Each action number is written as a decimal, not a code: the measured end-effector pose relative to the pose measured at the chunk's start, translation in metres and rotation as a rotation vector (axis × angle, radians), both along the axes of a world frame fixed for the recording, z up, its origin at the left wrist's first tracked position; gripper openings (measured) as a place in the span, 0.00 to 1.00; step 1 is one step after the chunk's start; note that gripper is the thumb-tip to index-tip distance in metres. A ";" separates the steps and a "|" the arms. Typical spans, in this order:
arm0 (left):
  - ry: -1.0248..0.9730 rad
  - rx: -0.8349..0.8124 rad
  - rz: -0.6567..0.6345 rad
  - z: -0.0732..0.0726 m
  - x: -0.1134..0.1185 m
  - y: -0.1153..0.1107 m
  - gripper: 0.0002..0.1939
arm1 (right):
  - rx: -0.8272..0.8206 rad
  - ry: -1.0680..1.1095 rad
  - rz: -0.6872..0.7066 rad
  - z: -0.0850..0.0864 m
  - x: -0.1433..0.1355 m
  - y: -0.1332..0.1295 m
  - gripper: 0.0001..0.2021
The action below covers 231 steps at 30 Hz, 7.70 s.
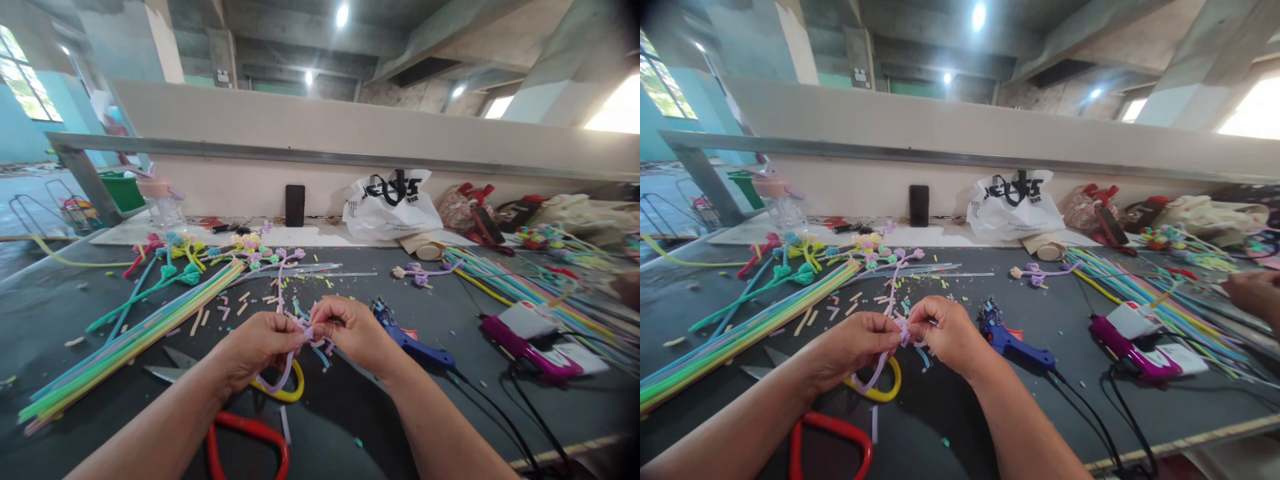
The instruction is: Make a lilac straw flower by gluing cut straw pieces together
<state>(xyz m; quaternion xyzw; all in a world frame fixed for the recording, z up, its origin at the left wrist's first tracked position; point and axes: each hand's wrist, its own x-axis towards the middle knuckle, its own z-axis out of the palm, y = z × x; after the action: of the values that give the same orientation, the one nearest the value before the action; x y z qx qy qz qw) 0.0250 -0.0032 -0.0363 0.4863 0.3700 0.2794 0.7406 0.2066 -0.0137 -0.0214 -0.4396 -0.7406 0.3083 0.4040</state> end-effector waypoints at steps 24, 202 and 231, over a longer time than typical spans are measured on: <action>0.260 0.342 0.193 0.007 0.006 -0.002 0.12 | -0.168 0.083 -0.122 -0.005 -0.001 0.005 0.05; -0.242 0.018 0.127 0.005 0.004 -0.004 0.12 | 0.505 -0.372 -0.350 -0.034 0.016 -0.070 0.08; -0.120 0.073 0.109 0.005 0.003 -0.006 0.14 | 0.481 -0.442 -0.399 -0.051 0.022 -0.066 0.02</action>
<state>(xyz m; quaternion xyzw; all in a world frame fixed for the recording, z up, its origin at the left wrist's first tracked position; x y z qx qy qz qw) 0.0281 -0.0089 -0.0309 0.4744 0.3405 0.3612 0.7270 0.2281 -0.0798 -0.0723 -0.5235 -0.7611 -0.0613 0.3780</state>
